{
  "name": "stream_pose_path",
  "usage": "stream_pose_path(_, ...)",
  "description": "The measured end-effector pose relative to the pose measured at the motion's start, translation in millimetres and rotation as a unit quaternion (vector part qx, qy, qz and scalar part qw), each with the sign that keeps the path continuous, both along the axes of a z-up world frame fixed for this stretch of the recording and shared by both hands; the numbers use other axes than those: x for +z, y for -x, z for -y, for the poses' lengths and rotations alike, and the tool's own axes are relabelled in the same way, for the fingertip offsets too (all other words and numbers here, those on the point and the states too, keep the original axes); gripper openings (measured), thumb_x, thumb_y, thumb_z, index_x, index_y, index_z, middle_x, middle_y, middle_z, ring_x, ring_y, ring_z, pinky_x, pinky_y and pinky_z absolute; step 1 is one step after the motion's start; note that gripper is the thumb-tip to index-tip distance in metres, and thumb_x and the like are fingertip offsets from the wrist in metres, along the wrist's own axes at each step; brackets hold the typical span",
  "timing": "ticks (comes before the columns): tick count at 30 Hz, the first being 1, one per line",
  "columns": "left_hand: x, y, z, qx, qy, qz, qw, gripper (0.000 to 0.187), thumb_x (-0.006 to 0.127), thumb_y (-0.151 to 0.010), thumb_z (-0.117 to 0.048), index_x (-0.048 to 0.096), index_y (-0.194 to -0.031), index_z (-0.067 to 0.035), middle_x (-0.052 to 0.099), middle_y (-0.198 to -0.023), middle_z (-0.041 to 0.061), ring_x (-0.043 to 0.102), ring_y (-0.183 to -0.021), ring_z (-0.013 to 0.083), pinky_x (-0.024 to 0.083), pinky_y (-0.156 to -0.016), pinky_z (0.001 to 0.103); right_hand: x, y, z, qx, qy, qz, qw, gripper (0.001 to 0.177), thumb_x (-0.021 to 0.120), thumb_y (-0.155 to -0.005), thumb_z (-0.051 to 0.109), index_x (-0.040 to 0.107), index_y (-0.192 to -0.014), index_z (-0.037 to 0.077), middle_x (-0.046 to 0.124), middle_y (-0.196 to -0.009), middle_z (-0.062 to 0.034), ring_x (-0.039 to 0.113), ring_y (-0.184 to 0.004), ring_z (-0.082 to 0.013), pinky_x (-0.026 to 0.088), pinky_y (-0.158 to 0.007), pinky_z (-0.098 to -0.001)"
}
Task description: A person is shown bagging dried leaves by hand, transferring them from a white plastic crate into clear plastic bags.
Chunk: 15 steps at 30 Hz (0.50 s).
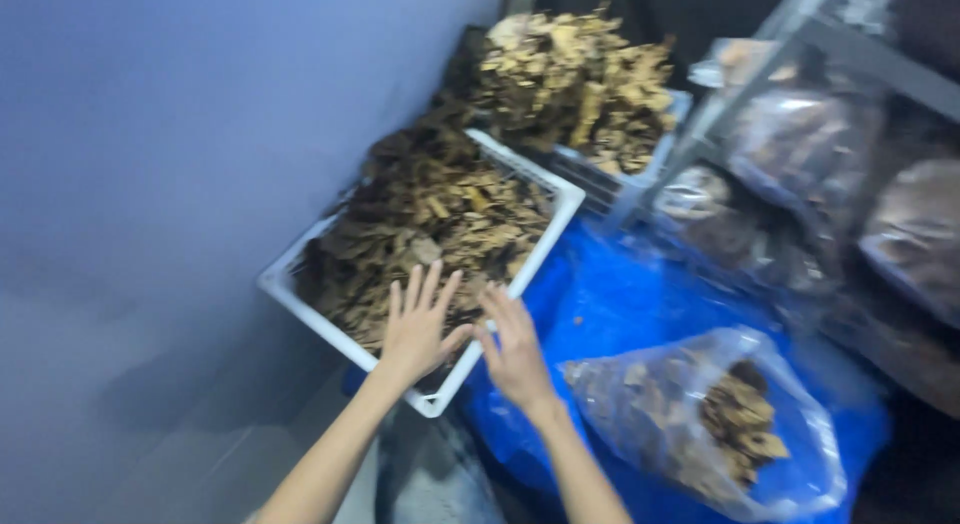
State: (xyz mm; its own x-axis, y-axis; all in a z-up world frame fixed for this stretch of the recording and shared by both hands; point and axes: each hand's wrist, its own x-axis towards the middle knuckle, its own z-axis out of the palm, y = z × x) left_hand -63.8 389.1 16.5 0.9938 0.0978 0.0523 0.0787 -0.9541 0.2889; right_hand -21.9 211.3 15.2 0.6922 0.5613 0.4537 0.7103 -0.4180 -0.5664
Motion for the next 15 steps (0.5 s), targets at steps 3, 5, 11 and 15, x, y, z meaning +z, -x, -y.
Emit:
stream_pose_path(3,-15.4,-21.9,-12.3,0.009,-0.039,-0.018,0.999,0.103,0.077,-0.084,-0.055,0.022,-0.165,-0.024,0.012,-0.172,0.017,0.012,-0.155,0.0461,0.014,-0.119,0.071,4.6,-38.7,-33.7,-0.01,0.109,0.036,0.993,0.049,0.061,-0.102,0.018,0.052,-0.148,0.002,0.051,-0.152,-0.025,0.048,-0.141,-0.0401,0.036,-0.117,-0.0505)
stream_pose_path(5,-13.7,-35.0,-19.8,0.009,-0.042,-0.039,0.998,0.108,0.078,-0.082,-0.057,0.019,-0.166,-0.025,0.009,-0.173,0.016,0.008,-0.156,0.0454,0.011,-0.119,0.072,6.3,-63.3,-48.0,-0.03,0.216,0.018,0.976,0.067,0.069,-0.095,0.019,0.042,-0.154,0.002,0.038,-0.159,-0.026,0.039,-0.146,-0.0421,0.03,-0.121,-0.0518)
stream_pose_path(11,-18.6,-77.1,-45.3,-0.037,-0.071,-0.08,0.994,0.124,0.081,-0.074,-0.063,0.007,-0.167,-0.025,-0.001,-0.174,0.013,0.0,-0.158,0.0414,0.001,-0.124,0.067,11.6,-127.6,-77.6,-0.109,0.431,-0.031,0.895,0.103,0.081,-0.085,0.029,0.019,-0.166,0.019,0.007,-0.173,-0.0178,0.012,-0.155,-0.0488,0.024,-0.12,-0.0658)
stream_pose_path(15,-33.2,-90.2,-49.1,-0.046,-0.079,-0.112,0.989,0.129,0.078,-0.072,-0.069,0.002,-0.166,-0.025,0.002,-0.173,0.013,-0.003,-0.158,0.0404,-0.001,-0.125,0.064,-5.6,-163.7,-85.9,-0.124,0.505,-0.079,0.85,0.113,0.079,-0.083,0.056,0.006,-0.167,0.037,0.001,-0.174,-0.0115,0.015,-0.155,-0.0489,0.034,-0.106,-0.0771)
